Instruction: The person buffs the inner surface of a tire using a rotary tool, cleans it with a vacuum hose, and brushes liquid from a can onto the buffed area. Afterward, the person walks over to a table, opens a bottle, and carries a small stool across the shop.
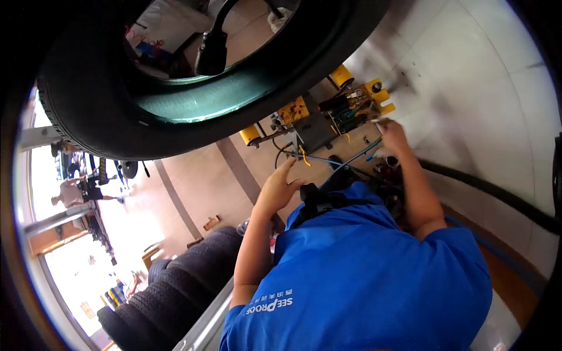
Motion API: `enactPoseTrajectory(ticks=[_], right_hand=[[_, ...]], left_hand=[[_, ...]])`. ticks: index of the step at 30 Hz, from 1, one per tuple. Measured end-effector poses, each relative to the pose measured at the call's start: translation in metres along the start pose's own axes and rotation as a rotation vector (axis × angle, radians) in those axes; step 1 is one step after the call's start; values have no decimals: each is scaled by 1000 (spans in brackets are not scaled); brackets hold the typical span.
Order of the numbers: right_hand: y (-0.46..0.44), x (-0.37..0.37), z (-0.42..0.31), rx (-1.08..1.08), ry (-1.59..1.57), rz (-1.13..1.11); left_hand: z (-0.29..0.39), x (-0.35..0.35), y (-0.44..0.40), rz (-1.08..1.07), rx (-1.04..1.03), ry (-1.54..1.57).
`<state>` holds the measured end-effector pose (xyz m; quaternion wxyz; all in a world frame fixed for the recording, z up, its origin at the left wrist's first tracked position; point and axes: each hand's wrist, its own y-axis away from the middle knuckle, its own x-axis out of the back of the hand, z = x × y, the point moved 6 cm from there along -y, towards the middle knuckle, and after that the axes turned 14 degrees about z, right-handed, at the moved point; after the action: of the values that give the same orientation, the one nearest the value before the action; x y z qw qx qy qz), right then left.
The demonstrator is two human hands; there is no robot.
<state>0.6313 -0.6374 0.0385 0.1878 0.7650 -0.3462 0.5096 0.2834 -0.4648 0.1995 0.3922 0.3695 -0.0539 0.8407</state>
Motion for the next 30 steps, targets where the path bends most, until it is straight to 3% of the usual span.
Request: enactPoseTrajectory(ticks=[1,3,6,8,9,10,11,17,20,21,24,25,27,30], right_hand=[[-8,4,30,-207,74,-31],[-19,12,75,-412,-115,112],[-35,10,101,-561,-467,236],[-48,-27,139,-530,-502,300],[-56,-46,157,-513,-519,332],[-54,-23,129,-606,-471,240],[-60,-22,120,-615,-411,107],[-67,-6,103,-451,-421,301],[-72,4,89,-312,-166,315],[-73,4,87,-244,-379,385],[-76,7,68,-368,-306,251],[-80,-10,80,-327,-131,193],[-78,-11,78,-171,-190,404],[-78,-11,76,-295,-352,329]], left_hand=[[-27,7,11,32,79,-47],[-80,20,42,95,233,-116],[-141,39,81,163,406,-178],[-162,50,100,220,518,-98],[-164,56,101,245,463,-103],[-177,57,107,285,502,-80],[-176,57,106,283,518,-29],[-138,44,93,230,507,10],[-127,33,91,185,529,49],[-124,32,88,187,487,-31],[-112,32,80,179,446,-97],[-106,36,74,153,444,-121],[-101,40,62,148,395,-194],[-80,41,46,126,363,-199]])
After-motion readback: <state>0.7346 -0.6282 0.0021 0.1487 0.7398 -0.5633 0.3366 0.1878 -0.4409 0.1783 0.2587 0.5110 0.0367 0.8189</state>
